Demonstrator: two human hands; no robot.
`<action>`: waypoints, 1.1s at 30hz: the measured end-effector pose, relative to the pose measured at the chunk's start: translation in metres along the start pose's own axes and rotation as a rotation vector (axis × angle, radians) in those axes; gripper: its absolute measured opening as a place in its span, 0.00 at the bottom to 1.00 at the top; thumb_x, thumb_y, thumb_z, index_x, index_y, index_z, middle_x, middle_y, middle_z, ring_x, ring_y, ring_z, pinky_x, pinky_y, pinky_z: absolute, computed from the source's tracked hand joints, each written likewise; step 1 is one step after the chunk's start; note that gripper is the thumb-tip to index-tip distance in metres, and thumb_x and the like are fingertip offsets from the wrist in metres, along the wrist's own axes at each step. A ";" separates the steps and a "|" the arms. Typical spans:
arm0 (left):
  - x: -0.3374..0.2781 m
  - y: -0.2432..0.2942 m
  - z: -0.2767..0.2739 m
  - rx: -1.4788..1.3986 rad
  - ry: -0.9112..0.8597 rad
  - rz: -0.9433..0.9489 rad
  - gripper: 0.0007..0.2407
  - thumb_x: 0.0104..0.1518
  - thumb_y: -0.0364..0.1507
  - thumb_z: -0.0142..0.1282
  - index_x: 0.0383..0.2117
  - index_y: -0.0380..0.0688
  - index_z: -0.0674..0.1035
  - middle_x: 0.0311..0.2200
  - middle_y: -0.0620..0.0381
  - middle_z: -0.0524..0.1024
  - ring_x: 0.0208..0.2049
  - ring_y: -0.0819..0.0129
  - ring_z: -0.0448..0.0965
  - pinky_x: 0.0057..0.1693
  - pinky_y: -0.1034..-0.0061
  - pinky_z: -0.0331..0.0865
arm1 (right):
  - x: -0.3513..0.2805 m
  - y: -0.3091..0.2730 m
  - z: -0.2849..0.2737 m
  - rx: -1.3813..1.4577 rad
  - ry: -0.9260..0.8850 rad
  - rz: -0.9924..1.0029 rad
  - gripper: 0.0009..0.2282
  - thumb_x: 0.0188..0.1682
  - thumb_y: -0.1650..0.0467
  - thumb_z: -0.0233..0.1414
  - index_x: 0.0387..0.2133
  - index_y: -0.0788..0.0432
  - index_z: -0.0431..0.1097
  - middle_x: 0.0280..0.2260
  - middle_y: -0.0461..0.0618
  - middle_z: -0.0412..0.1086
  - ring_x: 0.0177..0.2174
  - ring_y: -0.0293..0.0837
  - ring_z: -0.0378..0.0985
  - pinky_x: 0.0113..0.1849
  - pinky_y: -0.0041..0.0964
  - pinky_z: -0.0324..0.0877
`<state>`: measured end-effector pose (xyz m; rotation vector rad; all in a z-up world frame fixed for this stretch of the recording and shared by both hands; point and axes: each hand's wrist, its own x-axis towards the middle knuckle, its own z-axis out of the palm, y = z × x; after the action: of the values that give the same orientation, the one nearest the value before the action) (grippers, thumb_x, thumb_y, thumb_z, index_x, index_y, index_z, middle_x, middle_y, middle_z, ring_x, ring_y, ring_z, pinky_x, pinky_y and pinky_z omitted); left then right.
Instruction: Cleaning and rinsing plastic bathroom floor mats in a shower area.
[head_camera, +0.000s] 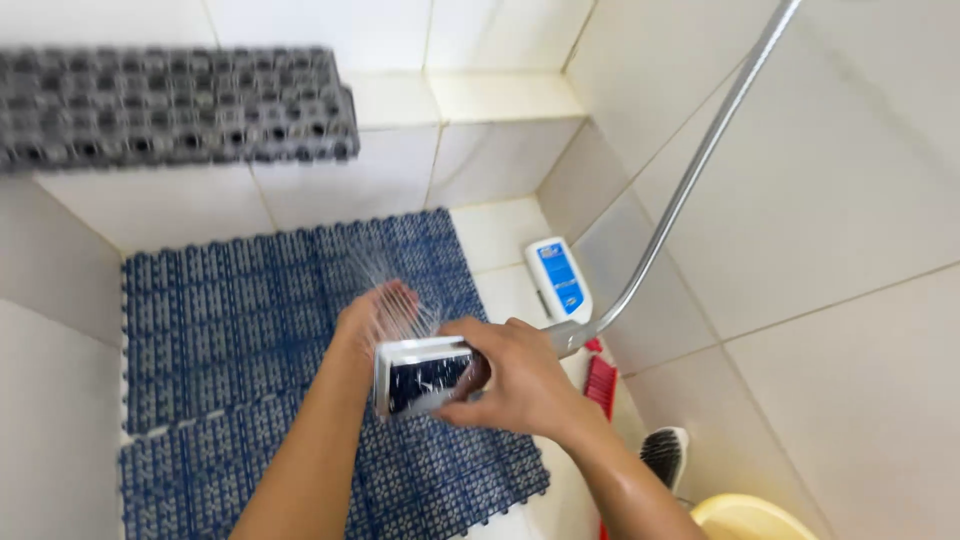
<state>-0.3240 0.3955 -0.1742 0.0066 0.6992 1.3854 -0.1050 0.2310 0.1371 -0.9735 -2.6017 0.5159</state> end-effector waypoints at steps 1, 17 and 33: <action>-0.007 0.015 0.019 0.008 -0.009 0.001 0.08 0.64 0.29 0.48 0.39 0.40 0.78 0.33 0.49 0.81 0.36 0.57 0.82 0.47 0.61 0.77 | 0.010 -0.007 -0.014 -0.003 0.011 0.001 0.25 0.29 0.63 0.70 0.42 0.50 0.73 0.25 0.40 0.79 0.28 0.41 0.81 0.40 0.39 0.67; -0.348 -0.032 0.393 0.687 -0.201 0.304 0.15 0.67 0.40 0.45 0.49 0.45 0.73 0.42 0.55 0.75 0.43 0.70 0.74 0.46 0.74 0.71 | 0.046 -0.088 -0.271 0.839 0.874 0.865 0.26 0.40 0.63 0.66 0.48 0.64 0.66 0.31 0.46 0.73 0.31 0.41 0.75 0.34 0.40 0.73; -0.419 0.079 0.538 0.669 0.012 0.349 0.27 0.65 0.51 0.40 0.23 0.35 0.74 0.17 0.51 0.73 0.17 0.66 0.75 0.28 0.72 0.72 | 0.102 0.007 -0.417 0.771 0.653 0.491 0.11 0.50 0.78 0.45 0.40 0.66 0.76 0.31 0.54 0.78 0.30 0.43 0.81 0.35 0.36 0.77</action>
<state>-0.1580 0.2477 0.4753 0.6761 1.1843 1.4176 -0.0040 0.3969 0.5198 -1.2054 -1.3941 1.0082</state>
